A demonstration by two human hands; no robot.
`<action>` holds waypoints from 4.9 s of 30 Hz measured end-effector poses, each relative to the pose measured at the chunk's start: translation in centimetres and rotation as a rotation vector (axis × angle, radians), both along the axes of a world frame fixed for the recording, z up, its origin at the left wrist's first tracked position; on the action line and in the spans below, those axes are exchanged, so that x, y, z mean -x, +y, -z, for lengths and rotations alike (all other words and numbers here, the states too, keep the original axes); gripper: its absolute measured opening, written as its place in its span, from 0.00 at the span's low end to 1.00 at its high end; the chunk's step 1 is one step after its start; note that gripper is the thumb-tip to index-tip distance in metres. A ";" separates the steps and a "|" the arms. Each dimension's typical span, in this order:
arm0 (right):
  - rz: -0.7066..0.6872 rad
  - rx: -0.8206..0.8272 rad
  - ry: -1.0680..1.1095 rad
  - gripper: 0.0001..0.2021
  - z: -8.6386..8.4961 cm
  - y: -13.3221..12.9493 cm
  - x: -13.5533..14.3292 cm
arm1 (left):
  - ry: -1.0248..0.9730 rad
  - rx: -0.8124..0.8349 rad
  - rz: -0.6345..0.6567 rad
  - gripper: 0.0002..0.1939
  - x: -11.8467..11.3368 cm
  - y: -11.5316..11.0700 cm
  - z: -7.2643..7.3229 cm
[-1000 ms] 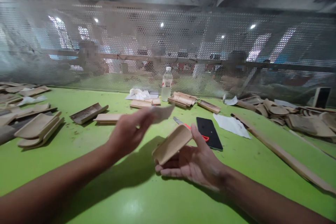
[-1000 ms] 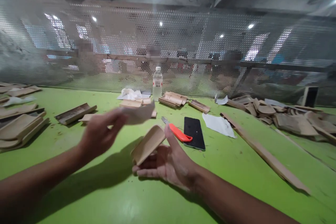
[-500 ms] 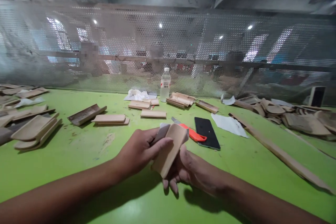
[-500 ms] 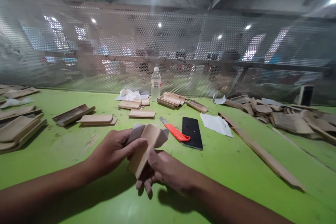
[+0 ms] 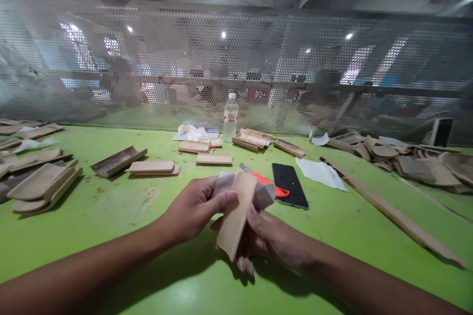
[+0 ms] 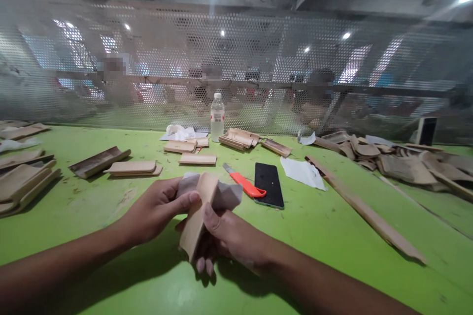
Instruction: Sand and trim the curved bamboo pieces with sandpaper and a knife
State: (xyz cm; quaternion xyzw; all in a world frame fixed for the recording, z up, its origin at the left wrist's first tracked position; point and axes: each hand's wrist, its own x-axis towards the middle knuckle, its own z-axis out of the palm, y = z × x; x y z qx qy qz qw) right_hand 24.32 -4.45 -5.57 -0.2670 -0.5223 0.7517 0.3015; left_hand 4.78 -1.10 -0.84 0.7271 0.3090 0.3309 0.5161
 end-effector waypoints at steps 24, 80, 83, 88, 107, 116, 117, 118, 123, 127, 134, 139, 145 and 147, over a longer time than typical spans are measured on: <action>0.467 0.201 0.022 0.14 -4.0 0.9 -0.7 | 0.220 -0.356 -0.349 0.29 1.4 2.1 0.1; 0.458 0.400 -0.011 0.25 -3.0 0.6 -1.0 | 0.627 -0.962 -0.101 0.45 1.2 0.4 2.7; 0.454 0.413 0.000 0.24 -3.1 0.7 -1.0 | 0.614 -0.936 -0.100 0.43 1.2 0.4 2.7; 0.451 0.423 -0.003 0.23 -3.2 0.6 -0.9 | 0.627 -0.909 -0.101 0.43 1.2 0.5 2.6; 0.367 0.425 -0.044 0.24 -3.3 0.0 -0.7 | 0.577 -0.819 -0.077 0.46 1.1 0.0 1.8; 0.476 0.396 0.014 0.24 -3.3 0.8 -0.9 | 0.464 -0.872 -0.030 0.36 0.9 -0.3 1.7; 0.450 0.393 0.005 0.25 -3.4 0.7 -0.8 | 0.454 -0.888 -0.018 0.36 1.0 -0.2 1.8; 0.429 0.385 -0.002 0.26 -3.4 0.7 -0.8 | 0.449 -0.901 -0.007 0.36 1.0 -0.2 2.0; 0.534 0.352 0.028 0.25 -3.9 0.6 -0.8 | 0.461 -0.902 -0.019 0.37 0.8 -0.1 2.0; 0.402 0.364 -0.013 0.25 -3.7 0.8 -1.1 | 0.455 -0.850 -0.007 0.36 0.7 -0.3 1.8; 0.453 0.311 -0.003 0.27 -3.7 0.8 -0.9 | 0.459 -0.794 -0.038 0.40 0.8 0.1 2.8; 0.486 0.247 -0.018 0.26 -3.6 0.7 -0.9 | 0.379 -0.779 -0.051 0.40 0.7 0.4 3.6; 0.358 0.307 -0.049 0.27 -3.8 0.7 -0.7 | 0.295 -0.468 -0.105 0.25 0.1 0.0 1.3; 0.427 0.329 -0.022 0.28 -4.2 0.9 -0.6 | 0.271 -0.254 -0.142 0.17 0.0 -0.1 0.4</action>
